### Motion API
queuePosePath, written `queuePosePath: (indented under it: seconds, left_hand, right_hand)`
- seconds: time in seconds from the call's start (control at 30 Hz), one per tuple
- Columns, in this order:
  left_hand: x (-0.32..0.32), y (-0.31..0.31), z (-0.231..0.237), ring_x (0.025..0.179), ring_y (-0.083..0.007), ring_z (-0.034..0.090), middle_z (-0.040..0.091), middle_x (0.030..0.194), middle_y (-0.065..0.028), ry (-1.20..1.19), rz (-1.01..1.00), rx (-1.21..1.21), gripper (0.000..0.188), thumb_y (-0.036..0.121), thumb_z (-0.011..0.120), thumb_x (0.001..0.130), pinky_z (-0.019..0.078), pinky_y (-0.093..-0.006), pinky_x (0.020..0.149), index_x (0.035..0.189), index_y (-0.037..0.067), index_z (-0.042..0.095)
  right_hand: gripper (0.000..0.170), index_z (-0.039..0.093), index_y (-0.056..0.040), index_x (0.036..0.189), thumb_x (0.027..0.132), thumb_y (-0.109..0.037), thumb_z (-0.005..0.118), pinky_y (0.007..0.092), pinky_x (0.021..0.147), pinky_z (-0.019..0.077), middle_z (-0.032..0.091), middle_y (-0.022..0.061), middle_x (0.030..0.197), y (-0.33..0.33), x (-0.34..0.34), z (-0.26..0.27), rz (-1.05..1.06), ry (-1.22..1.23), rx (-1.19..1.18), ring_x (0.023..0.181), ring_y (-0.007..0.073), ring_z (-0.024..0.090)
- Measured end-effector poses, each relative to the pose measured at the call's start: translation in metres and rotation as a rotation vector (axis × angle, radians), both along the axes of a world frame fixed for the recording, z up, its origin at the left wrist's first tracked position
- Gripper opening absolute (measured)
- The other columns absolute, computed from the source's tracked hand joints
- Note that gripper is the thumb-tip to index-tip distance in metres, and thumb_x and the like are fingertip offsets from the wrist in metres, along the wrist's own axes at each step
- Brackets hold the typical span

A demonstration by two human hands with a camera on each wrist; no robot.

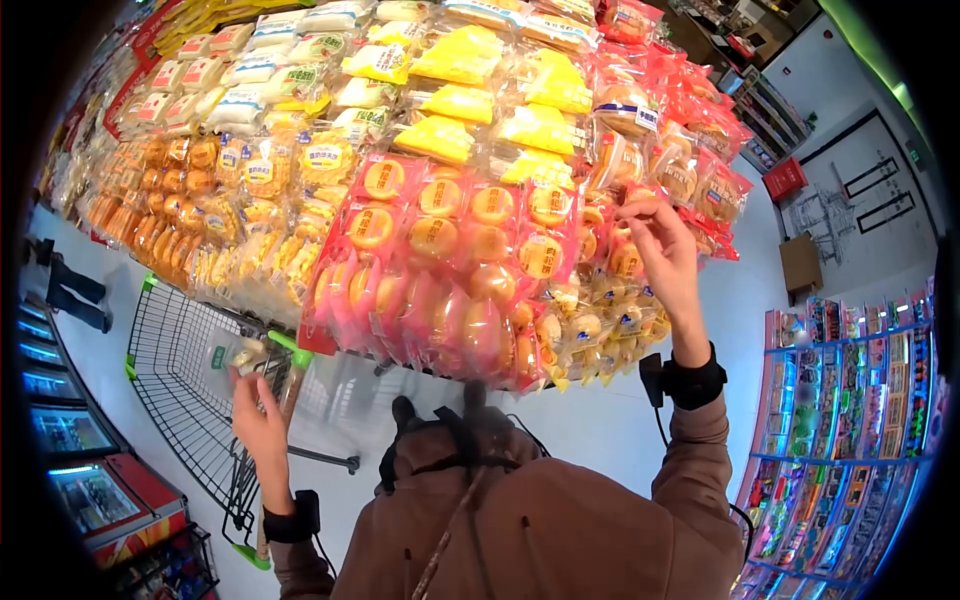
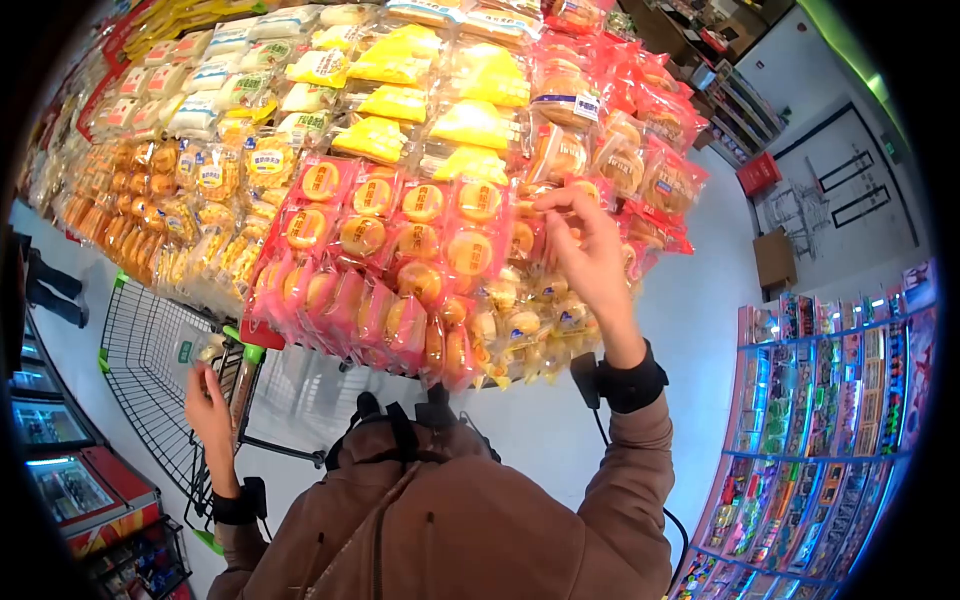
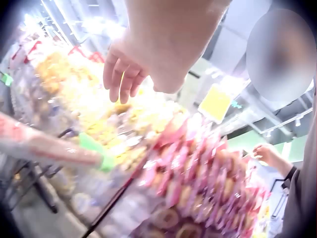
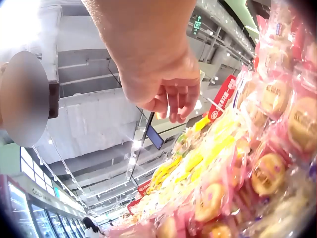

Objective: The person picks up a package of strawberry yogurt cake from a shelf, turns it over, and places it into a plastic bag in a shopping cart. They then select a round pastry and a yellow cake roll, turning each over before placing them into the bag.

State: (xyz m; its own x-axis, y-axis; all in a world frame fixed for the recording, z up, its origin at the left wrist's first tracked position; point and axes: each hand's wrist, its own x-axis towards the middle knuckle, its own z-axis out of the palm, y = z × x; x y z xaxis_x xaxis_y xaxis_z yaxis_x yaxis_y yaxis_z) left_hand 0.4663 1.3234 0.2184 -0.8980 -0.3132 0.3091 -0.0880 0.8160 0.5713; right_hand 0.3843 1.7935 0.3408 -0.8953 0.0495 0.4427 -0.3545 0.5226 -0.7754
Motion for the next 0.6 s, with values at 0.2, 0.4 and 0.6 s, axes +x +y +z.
queuePosePath:
  seconds: [0.2,0.4,0.6]
  left_hand:
    - [-0.024,0.106,0.096,0.068,-0.0217,0.057,0.057,0.074,-0.0124,0.195,-0.463,0.274,0.011,0.003,0.047,0.082,0.0438,-0.0285,0.063,0.087,-0.002,0.055]
    - [-0.04,0.176,0.108,0.063,-0.023,0.057,0.057,0.072,-0.0115,0.255,-0.69,0.237,0.008,-0.002,0.054,0.075,0.0443,-0.0288,0.056,0.083,-0.001,0.056]
    - [-0.045,0.211,0.091,0.063,-0.0229,0.059,0.058,0.073,-0.0113,0.142,-0.768,0.334,0.009,-0.001,0.059,0.075,0.0461,-0.0288,0.055,0.083,-0.001,0.057]
  right_hand:
    - [0.013,0.055,-0.0022,0.093,0.081,-0.005,0.052,0.0235,0.065,0.0437,0.058,0.0039,0.085,0.048,-0.051,0.028,-0.031,0.04,0.226,0.074,0.0114,0.055]
    - [0.031,0.05,-0.0044,0.103,0.073,-0.008,0.058,0.0331,0.077,0.0437,0.055,0.0102,0.099,0.094,-0.121,0.05,-0.08,0.176,0.684,0.094,0.0242,0.053]
    - [0.06,0.038,-0.0073,0.122,0.07,-0.02,0.066,0.0384,0.094,0.0359,0.043,0.0173,0.121,0.132,-0.183,0.036,-0.075,0.109,1.173,0.116,0.0326,0.037]
